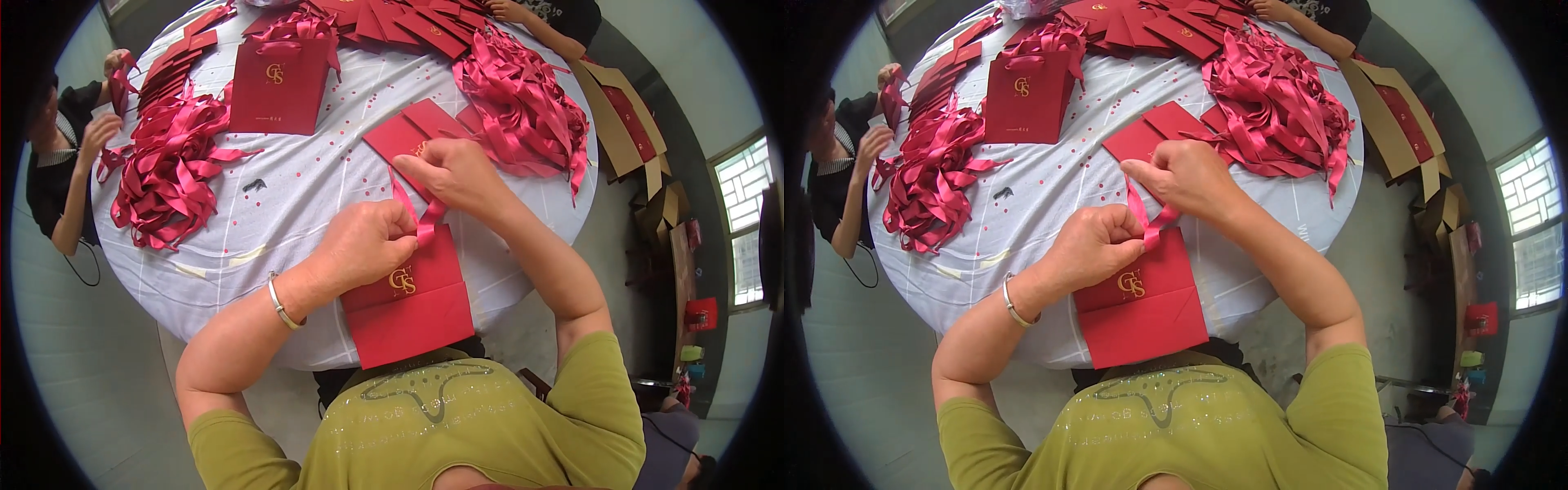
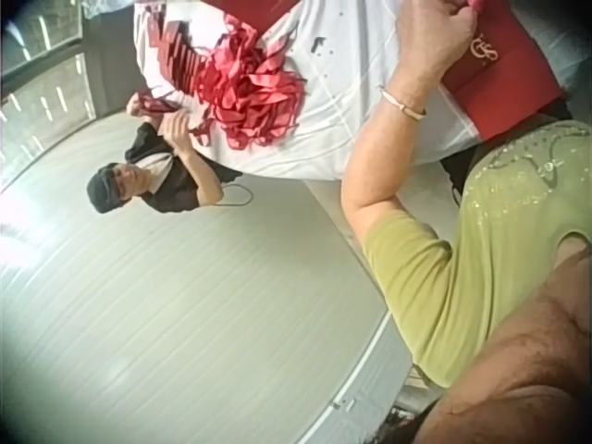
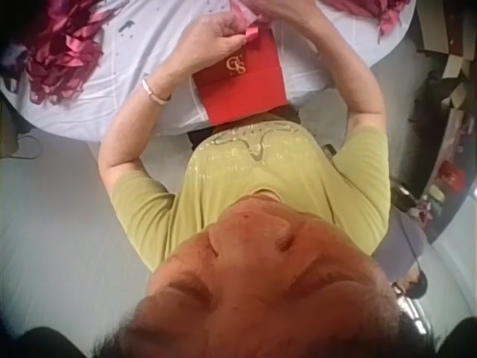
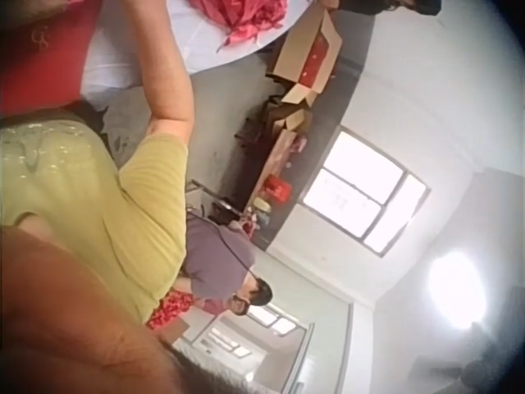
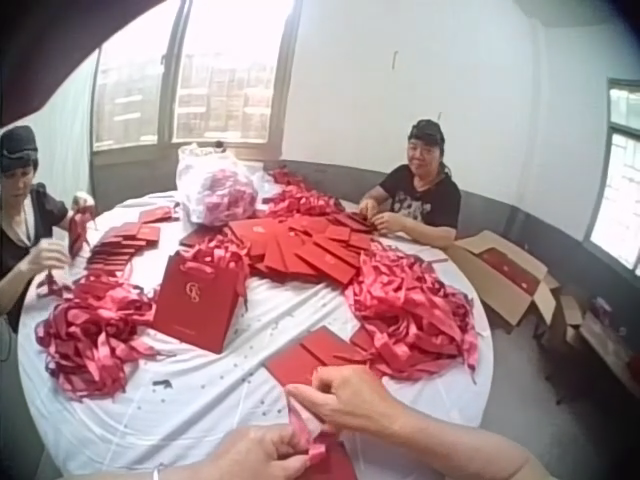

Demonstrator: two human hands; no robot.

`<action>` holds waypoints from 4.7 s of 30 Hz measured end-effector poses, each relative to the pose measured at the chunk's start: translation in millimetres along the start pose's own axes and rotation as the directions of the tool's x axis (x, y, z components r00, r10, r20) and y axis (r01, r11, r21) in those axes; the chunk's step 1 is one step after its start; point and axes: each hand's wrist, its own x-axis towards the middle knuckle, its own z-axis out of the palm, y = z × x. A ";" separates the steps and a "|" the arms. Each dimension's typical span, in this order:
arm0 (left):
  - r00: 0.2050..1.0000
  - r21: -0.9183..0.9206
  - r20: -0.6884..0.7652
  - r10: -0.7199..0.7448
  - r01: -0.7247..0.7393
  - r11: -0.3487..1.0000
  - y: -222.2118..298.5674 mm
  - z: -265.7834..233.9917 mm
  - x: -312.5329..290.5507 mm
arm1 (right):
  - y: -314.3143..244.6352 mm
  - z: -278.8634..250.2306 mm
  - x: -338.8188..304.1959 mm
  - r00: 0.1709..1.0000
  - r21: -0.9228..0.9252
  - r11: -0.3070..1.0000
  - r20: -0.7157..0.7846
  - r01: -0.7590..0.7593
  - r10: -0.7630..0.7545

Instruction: The person assembles paper gift bags by threading ribbon handles through the bags and folding them by hand.

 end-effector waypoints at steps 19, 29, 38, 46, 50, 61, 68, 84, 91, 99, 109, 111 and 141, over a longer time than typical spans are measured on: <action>0.996 0.078 -0.039 0.077 -0.074 0.994 -1.3 5.9 0.7 | 11.8 5.2 -56.5 0.956 0.619 0.730 0.227 -0.290 0.188; 0.997 0.134 -0.026 0.072 -0.068 0.989 -1.2 4.2 0.7 | -5.8 -20.3 -37.2 0.970 0.975 0.123 0.161 -0.185 0.183; 0.995 0.131 -0.036 0.090 -0.084 0.988 -2.3 5.3 1.1 | -29.3 -62.4 -30.0 0.975 0.922 0.348 -0.210 0.172 0.073; 0.995 0.024 -0.031 0.097 -0.096 0.995 -6.0 -0.6 0.8 | -40.1 -65.3 -55.0 0.956 0.624 0.735 -0.268 0.264 -0.116; 0.997 -0.156 0.003 0.079 -0.077 0.985 -12.6 -5.1 1.7 | -44.5 -49.0 -63.9 0.803 -0.175 0.794 -0.035 0.582 -0.596; 0.999 -0.221 0.010 0.044 -0.041 0.974 -7.9 -7.2 -0.7 | -28.7 -57.9 -90.2 0.957 0.871 0.481 0.051 0.098 -0.287; 0.990 -0.093 -0.009 0.143 -0.143 0.985 -8.6 -7.9 -0.8 | -24.8 -45.3 -82.5 0.945 0.498 0.861 0.320 -0.106 -0.068; 0.974 -0.042 0.129 0.186 -0.182 0.982 -2.5 -41.1 0.1 | -1.3 -7.7 -61.4 0.914 0.169 0.905 0.054 0.390 -0.403; 0.936 -0.281 0.318 0.150 -0.058 0.958 -13.1 -57.6 5.9 | 1.5 -9.2 -59.0 0.910 0.183 0.899 0.048 0.398 -0.412; 0.827 -0.300 0.543 -0.148 0.356 0.885 -17.6 -58.0 6.8 | 7.9 -8.6 -57.5 0.914 0.144 0.907 0.030 0.397 -0.404; 0.832 -0.207 0.496 -0.248 0.391 0.897 -8.8 -53.5 7.3 | -18.3 -5.4 -65.6 0.819 -0.027 0.822 -0.067 0.569 -0.569; 0.839 -0.197 0.485 -0.245 0.378 0.905 -8.5 -53.8 7.2 | -22.7 -1.5 -69.8 0.849 0.080 0.846 -0.003 0.527 -0.528; 0.873 -0.225 0.408 -0.268 0.380 0.897 -8.2 -42.6 6.1 | -46.4 20.0 -80.0 0.665 -0.508 0.476 0.297 0.718 -0.686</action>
